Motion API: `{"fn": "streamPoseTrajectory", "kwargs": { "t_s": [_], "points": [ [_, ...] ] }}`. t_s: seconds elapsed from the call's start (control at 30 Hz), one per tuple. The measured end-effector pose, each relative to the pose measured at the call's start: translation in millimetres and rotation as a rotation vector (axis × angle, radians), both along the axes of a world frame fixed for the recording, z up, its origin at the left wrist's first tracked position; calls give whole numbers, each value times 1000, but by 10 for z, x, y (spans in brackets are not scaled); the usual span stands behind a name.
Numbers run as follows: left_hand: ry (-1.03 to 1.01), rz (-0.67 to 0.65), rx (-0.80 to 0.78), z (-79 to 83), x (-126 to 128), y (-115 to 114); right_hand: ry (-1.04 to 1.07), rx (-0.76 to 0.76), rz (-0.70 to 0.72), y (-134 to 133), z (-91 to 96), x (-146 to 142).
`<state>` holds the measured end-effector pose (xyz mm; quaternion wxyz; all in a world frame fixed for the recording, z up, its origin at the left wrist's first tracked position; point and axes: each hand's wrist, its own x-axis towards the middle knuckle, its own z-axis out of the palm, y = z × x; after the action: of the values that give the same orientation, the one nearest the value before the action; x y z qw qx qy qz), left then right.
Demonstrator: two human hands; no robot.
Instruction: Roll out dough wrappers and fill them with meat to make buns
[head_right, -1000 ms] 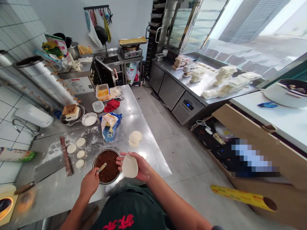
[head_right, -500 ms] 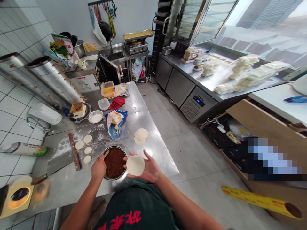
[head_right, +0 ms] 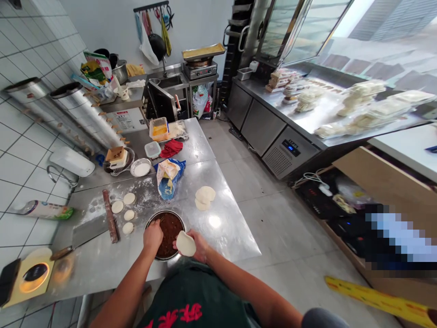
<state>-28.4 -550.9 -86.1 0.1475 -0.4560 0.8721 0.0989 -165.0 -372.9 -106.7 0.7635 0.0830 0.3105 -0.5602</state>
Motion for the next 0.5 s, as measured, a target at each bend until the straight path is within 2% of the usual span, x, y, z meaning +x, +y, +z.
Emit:
{"fn": "streamPoseTrajectory", "kwargs": {
  "t_s": [0.17, 0.27, 0.33, 0.5],
  "points": [
    [7, -166, 67, 37, -74, 133, 26, 30, -12, -13, -7, -1],
    [14, -298, 126, 135, -35, 240, 12, 1, -19, -10, -16, -9],
    [4, -349, 138, 223, 24, 229, -12, -11, -23, -8, -24, -19],
    [-106, -254, -23, 386, 147, -83, -23, 2, 14, -1, -50, -28]
  ]
}}
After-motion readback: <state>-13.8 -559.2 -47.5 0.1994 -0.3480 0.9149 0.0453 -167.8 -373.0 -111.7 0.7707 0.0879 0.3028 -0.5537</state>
